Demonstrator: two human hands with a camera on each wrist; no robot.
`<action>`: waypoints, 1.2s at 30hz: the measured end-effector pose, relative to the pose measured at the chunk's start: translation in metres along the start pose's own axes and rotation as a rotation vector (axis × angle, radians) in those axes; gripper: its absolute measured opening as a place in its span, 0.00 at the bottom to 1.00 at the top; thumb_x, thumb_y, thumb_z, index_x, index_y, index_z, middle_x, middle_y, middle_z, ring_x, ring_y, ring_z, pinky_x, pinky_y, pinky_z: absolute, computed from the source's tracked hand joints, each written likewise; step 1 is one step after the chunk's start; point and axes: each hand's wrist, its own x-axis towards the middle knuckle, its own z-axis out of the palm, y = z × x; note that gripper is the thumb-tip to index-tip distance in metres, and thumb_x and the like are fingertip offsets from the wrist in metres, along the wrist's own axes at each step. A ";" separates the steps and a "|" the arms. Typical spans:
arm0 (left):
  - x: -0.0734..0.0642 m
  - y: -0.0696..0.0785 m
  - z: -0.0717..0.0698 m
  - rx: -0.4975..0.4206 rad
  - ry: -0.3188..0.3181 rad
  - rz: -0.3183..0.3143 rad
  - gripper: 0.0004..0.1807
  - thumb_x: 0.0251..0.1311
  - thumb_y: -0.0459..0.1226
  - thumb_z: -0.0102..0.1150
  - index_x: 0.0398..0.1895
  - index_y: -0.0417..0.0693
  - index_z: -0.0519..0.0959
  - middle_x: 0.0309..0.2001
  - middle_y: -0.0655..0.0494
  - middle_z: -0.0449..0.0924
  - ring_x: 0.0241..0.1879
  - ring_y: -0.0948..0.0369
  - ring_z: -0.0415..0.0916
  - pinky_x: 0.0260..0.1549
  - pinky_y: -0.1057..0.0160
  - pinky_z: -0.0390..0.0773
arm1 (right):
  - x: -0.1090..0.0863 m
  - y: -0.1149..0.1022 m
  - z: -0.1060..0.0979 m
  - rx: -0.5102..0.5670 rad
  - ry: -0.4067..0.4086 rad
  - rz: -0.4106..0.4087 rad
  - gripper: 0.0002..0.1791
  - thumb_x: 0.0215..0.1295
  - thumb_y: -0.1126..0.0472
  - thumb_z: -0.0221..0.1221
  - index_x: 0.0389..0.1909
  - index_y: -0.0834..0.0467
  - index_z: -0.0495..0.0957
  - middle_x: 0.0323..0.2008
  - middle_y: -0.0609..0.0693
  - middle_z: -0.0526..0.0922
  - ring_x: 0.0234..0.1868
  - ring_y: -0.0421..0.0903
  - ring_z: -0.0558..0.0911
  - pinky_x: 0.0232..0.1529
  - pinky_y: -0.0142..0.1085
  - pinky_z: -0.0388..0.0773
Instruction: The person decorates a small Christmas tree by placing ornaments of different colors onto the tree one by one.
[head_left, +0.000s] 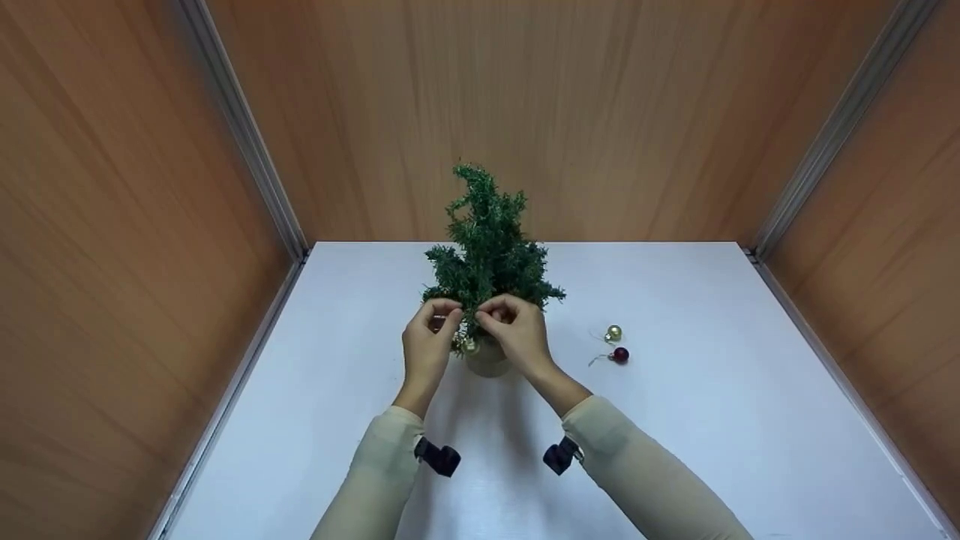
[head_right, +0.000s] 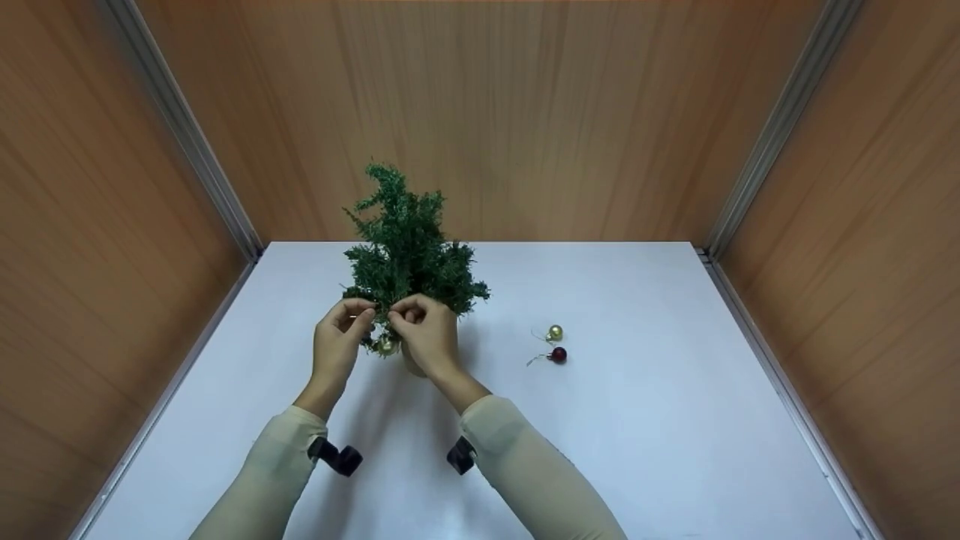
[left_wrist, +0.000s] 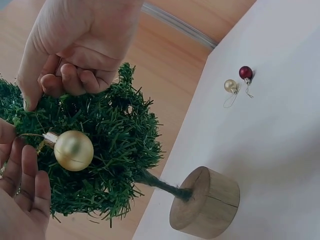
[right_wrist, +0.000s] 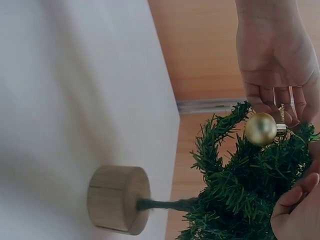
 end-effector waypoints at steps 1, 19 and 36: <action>-0.001 0.000 0.000 -0.001 -0.001 -0.001 0.06 0.57 0.45 0.57 0.36 0.56 0.77 0.34 0.61 0.76 0.30 0.62 0.73 0.25 0.62 0.72 | -0.001 0.000 0.000 0.000 -0.002 -0.001 0.05 0.55 0.66 0.61 0.31 0.65 0.79 0.23 0.57 0.75 0.24 0.51 0.70 0.22 0.29 0.65; -0.008 -0.006 -0.007 -0.024 0.031 -0.028 0.05 0.56 0.43 0.59 0.34 0.55 0.78 0.34 0.60 0.76 0.30 0.58 0.73 0.27 0.62 0.73 | -0.010 0.006 -0.009 -0.017 0.006 -0.039 0.05 0.55 0.67 0.61 0.30 0.66 0.79 0.22 0.58 0.75 0.23 0.52 0.69 0.23 0.29 0.63; -0.012 -0.022 -0.013 0.038 0.084 -0.045 0.07 0.54 0.41 0.62 0.35 0.53 0.78 0.34 0.60 0.75 0.30 0.60 0.73 0.29 0.62 0.73 | -0.009 0.021 -0.028 0.022 0.084 -0.021 0.06 0.54 0.68 0.62 0.31 0.67 0.78 0.24 0.58 0.75 0.26 0.51 0.71 0.26 0.32 0.67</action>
